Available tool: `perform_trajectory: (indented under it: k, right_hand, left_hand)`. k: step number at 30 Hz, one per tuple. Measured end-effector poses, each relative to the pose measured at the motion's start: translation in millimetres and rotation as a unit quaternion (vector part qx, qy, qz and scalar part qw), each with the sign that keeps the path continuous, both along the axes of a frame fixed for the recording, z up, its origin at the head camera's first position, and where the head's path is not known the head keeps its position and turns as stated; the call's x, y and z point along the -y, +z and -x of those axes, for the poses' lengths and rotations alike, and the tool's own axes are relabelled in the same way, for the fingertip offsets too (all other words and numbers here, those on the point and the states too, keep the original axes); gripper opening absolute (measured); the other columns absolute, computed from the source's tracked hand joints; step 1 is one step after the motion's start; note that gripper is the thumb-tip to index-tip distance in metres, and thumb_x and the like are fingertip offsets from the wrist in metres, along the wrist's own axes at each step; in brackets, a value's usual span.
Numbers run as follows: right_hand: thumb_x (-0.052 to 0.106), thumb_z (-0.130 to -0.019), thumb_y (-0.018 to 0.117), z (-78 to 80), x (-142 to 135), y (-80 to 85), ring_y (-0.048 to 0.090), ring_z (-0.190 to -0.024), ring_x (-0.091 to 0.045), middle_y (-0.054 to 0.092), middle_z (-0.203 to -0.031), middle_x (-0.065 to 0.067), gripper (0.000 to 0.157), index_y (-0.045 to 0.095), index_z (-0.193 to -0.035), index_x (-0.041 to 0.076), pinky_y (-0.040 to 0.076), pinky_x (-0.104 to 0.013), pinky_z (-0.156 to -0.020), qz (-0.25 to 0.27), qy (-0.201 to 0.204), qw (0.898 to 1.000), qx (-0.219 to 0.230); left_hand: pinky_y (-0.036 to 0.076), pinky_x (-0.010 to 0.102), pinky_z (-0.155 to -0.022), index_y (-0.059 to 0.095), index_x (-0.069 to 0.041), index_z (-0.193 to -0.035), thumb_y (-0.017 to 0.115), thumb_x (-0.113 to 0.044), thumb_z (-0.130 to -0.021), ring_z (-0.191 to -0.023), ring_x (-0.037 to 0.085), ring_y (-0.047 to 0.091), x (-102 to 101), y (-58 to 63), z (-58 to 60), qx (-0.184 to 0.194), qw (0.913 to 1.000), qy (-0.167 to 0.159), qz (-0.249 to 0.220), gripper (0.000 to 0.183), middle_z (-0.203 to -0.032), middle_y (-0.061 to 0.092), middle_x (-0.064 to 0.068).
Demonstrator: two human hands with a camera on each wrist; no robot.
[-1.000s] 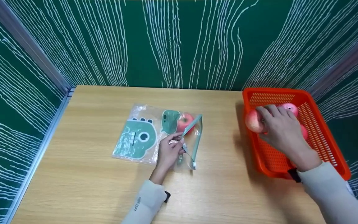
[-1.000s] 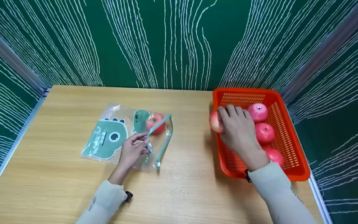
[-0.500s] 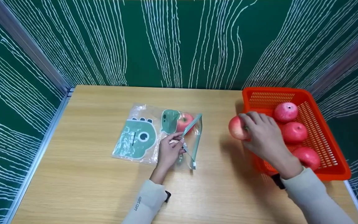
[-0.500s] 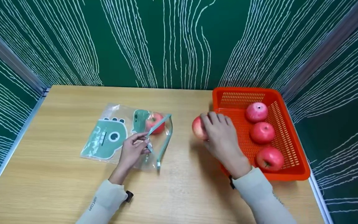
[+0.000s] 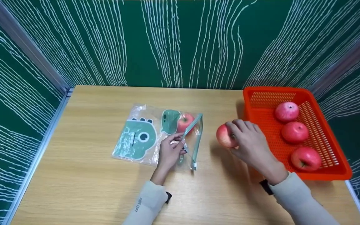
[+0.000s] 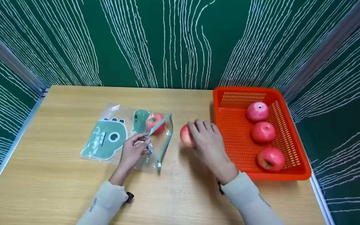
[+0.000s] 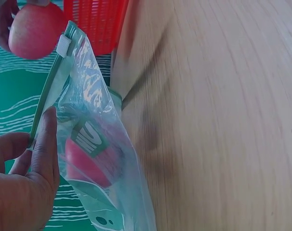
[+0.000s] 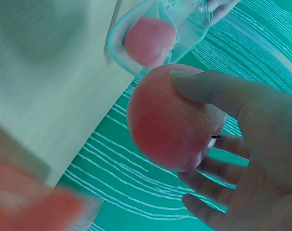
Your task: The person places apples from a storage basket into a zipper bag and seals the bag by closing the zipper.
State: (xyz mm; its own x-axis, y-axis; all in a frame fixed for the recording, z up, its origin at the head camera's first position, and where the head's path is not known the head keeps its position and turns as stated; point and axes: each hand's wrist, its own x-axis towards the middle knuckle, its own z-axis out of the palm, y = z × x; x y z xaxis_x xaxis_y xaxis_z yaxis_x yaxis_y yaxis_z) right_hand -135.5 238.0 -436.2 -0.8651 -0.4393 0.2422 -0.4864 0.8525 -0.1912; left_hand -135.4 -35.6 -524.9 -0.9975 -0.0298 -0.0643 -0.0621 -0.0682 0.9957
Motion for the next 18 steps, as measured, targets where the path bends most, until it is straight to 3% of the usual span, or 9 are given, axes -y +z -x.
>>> perform_trajectory:
  k: [18]
  right_hand:
    - [0.022, -0.067, 0.101, -1.4, 39, -35.7, 0.055, -0.127, -0.04, 0.059, -0.14, -0.017, 0.091, 0.057, -0.146, 0.009, 0.05, -0.062, -0.11, 0.011, -0.015, 0.999, 0.036]
  left_hand:
    - [0.064, 0.023, -0.06, 0.068, 0.01, -0.127, 0.063, 0.008, -0.097, -0.069, 0.011, 0.065, 0, 0.4, -1.2, 0.001, 1.0, -0.002, -0.009, 0.03, -0.102, 0.061, 0.013]
